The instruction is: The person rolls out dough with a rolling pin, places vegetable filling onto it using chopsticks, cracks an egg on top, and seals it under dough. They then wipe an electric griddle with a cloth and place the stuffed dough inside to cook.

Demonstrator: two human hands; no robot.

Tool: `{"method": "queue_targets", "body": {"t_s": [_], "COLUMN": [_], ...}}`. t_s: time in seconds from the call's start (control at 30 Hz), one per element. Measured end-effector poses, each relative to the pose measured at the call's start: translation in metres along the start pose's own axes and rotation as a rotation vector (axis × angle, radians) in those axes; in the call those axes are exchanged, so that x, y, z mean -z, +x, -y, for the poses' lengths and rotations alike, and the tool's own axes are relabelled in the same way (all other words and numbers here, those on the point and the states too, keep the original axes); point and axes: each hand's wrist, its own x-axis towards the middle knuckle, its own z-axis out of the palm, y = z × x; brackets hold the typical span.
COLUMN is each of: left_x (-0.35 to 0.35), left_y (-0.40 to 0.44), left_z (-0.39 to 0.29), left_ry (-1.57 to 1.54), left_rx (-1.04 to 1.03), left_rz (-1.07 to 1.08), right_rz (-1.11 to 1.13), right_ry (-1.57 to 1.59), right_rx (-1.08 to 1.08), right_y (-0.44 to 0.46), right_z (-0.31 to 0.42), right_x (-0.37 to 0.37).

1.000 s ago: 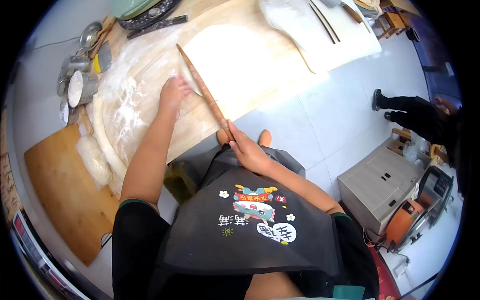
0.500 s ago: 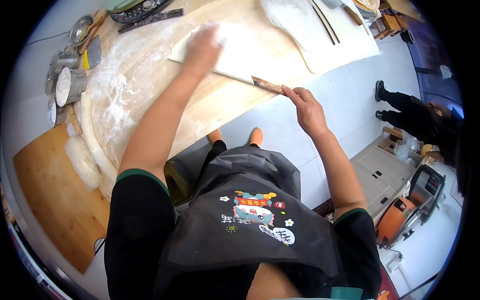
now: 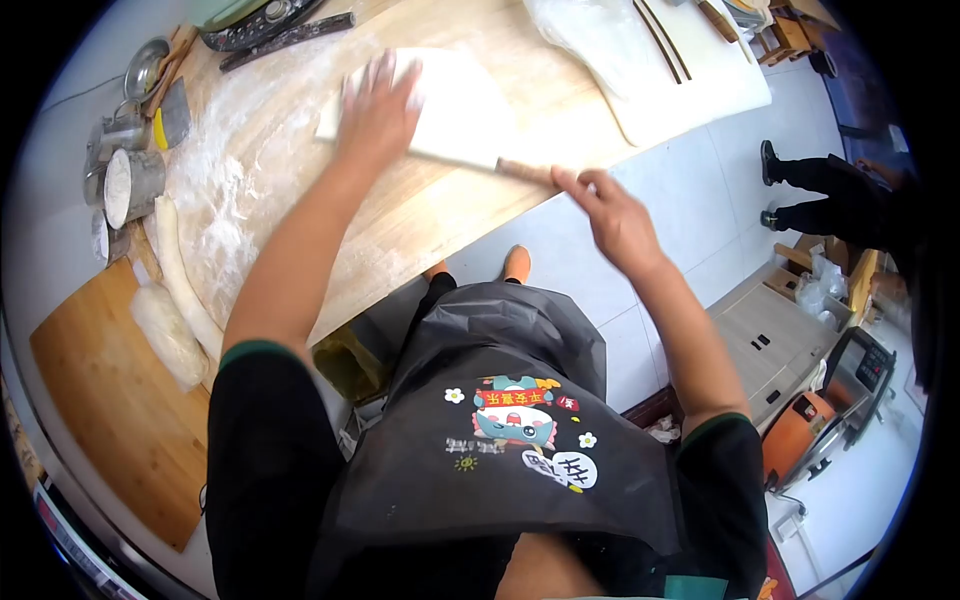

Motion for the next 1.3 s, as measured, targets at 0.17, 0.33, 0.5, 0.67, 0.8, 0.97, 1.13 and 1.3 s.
{"method": "queue_targets", "body": {"t_s": [0.17, 0.33, 0.5, 0.67, 0.8, 0.97, 1.13, 1.3], "left_x": [0.006, 0.066, 0.023, 0.008, 0.026, 0.031, 0.046, 0.097], "left_y": [0.008, -0.134, -0.012, 0.107, 0.033, -0.086, -0.109, -0.074], "left_z": [0.025, -0.018, -0.101, -0.169, -0.084, 0.029, 0.027, -0.007], "left_ry": [-0.037, -0.142, -0.287, -0.264, -0.018, -0.791, -1.829, -1.52], "left_rx": [-0.064, -0.125, -0.289, -0.224, -0.036, 0.509, 1.102, 0.996], "left_rz": [-0.065, 0.312, -0.045, -0.275, 0.094, 0.203, 0.199, 0.392], "right_rz": [0.172, 0.294, 0.226, 0.075, 0.058, 0.138, 0.055, -0.008], "right_ry": [0.2, 0.7, 0.493, 0.282, 0.5, 0.882, 0.679, 0.157], "right_rx": [-0.085, -0.077, -0.321, -0.378, -0.308, -0.145, -0.125, -0.235], "right_y": [0.0, -0.055, -0.072, -0.079, -0.08, -0.034, -0.012, -0.004], "right_z": [0.04, 0.109, 0.053, 0.016, 0.058, 0.136, 0.126, 0.031], "right_x": [-0.038, -0.086, -0.046, -0.017, -0.06, -0.088, -0.078, -0.022]}}
